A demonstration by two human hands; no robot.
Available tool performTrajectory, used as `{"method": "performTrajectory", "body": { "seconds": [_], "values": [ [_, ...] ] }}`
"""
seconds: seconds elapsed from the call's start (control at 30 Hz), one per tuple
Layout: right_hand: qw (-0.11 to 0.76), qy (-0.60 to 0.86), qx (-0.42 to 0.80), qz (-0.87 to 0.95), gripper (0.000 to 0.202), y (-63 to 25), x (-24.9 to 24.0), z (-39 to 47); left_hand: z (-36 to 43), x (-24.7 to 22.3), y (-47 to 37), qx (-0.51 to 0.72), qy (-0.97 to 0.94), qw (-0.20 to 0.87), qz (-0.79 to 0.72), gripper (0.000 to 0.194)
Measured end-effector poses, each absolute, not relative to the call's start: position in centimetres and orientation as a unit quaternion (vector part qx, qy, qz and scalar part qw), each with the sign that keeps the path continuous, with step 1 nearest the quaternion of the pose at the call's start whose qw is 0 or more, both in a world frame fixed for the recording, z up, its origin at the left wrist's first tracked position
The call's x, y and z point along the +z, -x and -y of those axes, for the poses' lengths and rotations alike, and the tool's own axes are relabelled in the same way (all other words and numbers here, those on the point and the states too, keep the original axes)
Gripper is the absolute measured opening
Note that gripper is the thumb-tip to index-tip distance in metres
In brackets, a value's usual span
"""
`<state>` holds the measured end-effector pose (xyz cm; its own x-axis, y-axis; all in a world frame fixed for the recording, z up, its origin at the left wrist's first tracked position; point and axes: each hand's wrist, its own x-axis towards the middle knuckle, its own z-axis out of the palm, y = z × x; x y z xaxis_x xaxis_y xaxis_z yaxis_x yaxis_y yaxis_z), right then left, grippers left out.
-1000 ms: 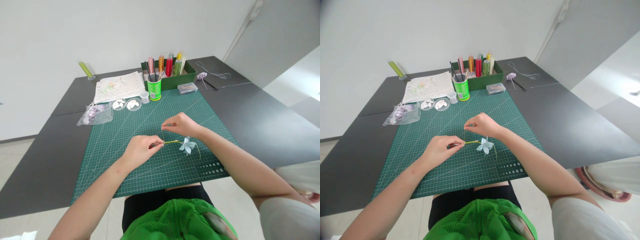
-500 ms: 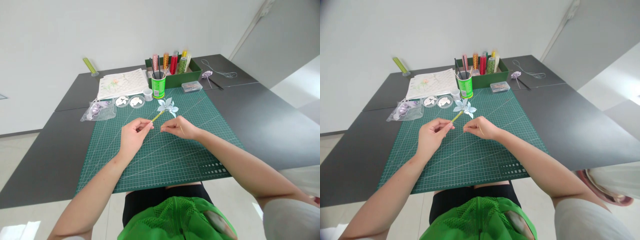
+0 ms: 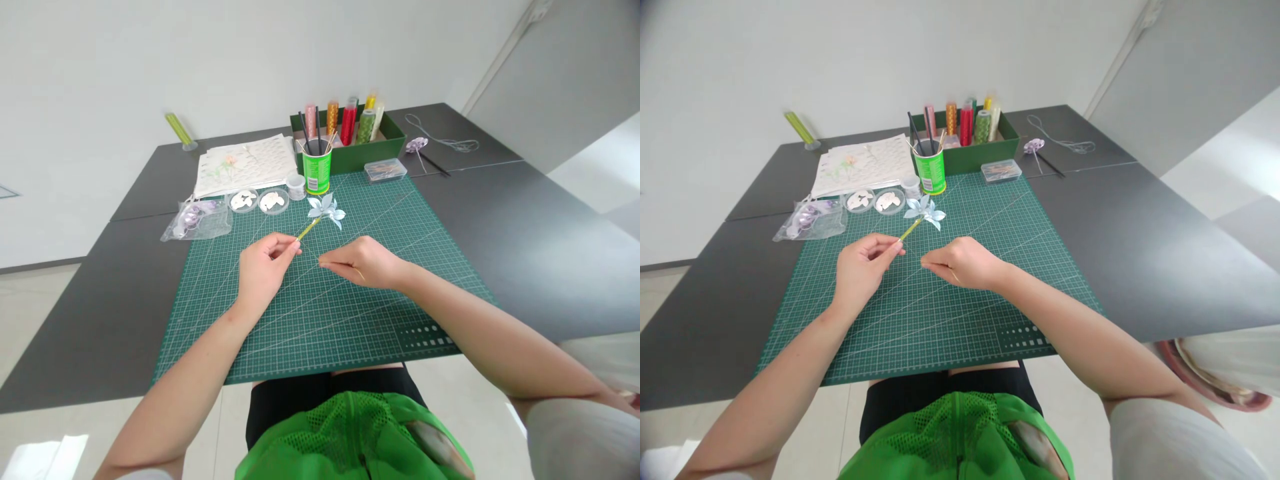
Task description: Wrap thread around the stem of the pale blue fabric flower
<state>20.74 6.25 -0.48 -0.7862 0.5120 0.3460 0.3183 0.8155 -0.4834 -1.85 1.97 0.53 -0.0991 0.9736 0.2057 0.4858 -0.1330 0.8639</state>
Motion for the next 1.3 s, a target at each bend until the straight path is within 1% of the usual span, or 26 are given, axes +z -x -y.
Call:
{"method": "performTrajectory", "body": {
  "seconds": [0.13,0.27,0.47,0.57,0.7,1.0,1.13,1.3],
  "values": [
    [0.251,0.205,0.214,0.921,0.037,-20.7,-0.1,-5.9,-1.9,0.4,1.9,0.398,-0.637,0.252,-0.61,0.01],
    [0.288,0.197,0.274,0.896,0.03,-20.8,0.6,-5.5,-2.0,0.1,2.1,0.353,-0.667,0.232,-0.614,0.009],
    [0.309,0.213,0.36,0.854,0.033,-21.2,2.3,-5.0,-1.9,-0.1,1.9,0.274,-0.742,0.202,-0.578,0.013],
    [0.323,0.227,0.376,0.838,0.032,-21.4,2.8,-5.1,-1.5,-0.1,1.5,0.249,-0.778,0.172,-0.551,0.015],
    [0.344,0.255,0.379,0.821,0.03,-21.7,2.9,-5.7,-1.0,-0.2,1.1,0.236,-0.803,0.181,-0.516,0.014],
    [0.3,0.285,0.375,0.83,0.026,-22.3,1.7,-7.8,-0.2,0.0,0.6,0.192,-0.847,0.231,-0.439,0.015],
    [0.288,0.294,0.371,0.832,0.026,-22.3,0.9,-8.5,-0.2,0.0,0.6,0.202,-0.84,0.257,-0.432,0.015],
    [0.272,0.308,0.373,0.832,0.028,-22.5,0.2,-9.2,0.0,0.2,0.6,0.229,-0.831,0.262,-0.435,0.014]
  ]
}}
